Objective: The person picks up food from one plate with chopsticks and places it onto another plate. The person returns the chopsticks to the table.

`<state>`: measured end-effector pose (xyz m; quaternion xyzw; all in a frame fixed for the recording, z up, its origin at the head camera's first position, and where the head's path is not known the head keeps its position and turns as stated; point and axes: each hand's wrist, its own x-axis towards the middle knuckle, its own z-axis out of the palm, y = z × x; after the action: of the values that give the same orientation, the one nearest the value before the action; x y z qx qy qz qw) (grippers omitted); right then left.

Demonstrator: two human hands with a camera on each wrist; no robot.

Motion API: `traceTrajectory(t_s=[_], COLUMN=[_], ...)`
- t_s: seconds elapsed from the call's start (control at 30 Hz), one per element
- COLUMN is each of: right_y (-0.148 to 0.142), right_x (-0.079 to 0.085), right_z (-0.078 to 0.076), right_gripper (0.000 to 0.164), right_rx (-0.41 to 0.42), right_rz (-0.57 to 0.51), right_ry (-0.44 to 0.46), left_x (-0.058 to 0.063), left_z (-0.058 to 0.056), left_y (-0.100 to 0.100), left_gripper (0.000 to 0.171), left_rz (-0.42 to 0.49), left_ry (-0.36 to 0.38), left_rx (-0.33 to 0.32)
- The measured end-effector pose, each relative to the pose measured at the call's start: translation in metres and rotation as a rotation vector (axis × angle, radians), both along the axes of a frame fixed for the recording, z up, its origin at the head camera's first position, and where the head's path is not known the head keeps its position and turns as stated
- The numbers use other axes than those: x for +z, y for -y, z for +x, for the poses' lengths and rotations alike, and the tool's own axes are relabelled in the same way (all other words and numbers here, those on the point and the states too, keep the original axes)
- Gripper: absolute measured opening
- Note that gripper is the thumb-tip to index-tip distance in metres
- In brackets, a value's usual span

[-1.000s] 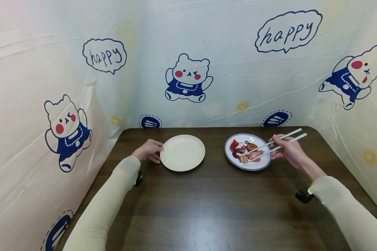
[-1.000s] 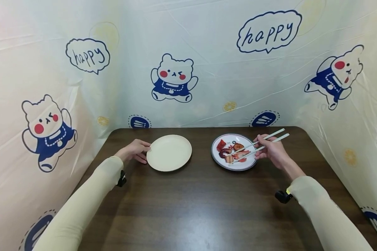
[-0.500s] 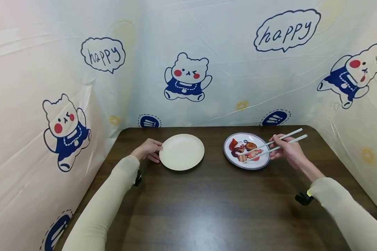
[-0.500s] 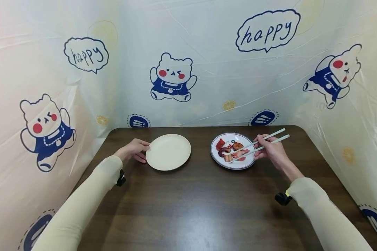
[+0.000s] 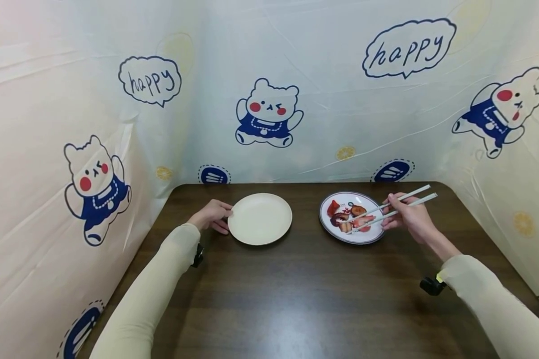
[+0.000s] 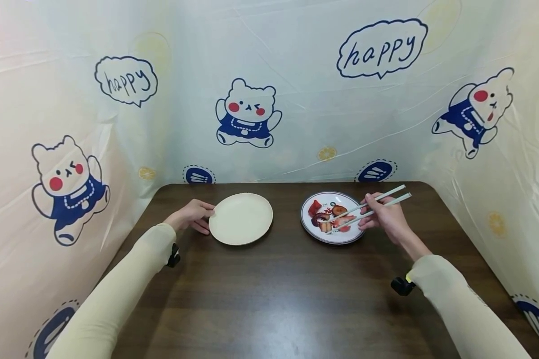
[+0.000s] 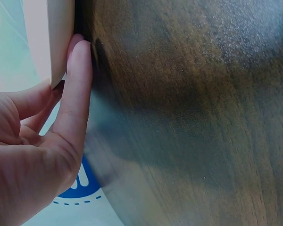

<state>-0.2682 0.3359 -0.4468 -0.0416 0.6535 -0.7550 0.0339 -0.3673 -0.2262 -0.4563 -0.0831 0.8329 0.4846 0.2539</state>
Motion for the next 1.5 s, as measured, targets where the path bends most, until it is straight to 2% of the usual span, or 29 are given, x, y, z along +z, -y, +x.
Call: traceTrajectory(t_s=[0.2, 0.47, 0.83, 1.03, 1.2, 1.5], right_y=[0.005, 0.017, 0.016, 0.017, 0.02, 0.021], right_x=[0.003, 0.014, 0.015, 0.022, 0.025, 0.019], right_z=[0.003, 0.003, 0.001, 0.0, 0.0, -0.001], right_gripper=[0.029, 0.023, 0.024, 0.027, 0.029, 0.032], right_rx=[0.003, 0.006, 0.008, 0.032, 0.035, -0.017], right_rz=[0.011, 0.102, 0.125, 0.218, 0.277, 0.214], right_ry=[-0.008, -0.062, -0.041, -0.071, -0.079, -0.091], left_x=[-0.003, 0.0, -0.002, 0.003, 0.003, 0.001], left_z=[0.001, 0.001, 0.002, 0.003, 0.002, 0.001], left_y=[0.0, -0.001, -0.001, -0.002, -0.001, -0.001], left_gripper=[0.045, 0.045, 0.044, 0.045, 0.044, 0.044], left_rz=[0.004, 0.003, 0.009, -0.003, 0.004, 0.005], left_ry=[0.009, 0.0, -0.001, -0.004, -0.002, 0.0], left_rx=[-0.006, -0.005, -0.01, -0.006, -0.003, 0.0])
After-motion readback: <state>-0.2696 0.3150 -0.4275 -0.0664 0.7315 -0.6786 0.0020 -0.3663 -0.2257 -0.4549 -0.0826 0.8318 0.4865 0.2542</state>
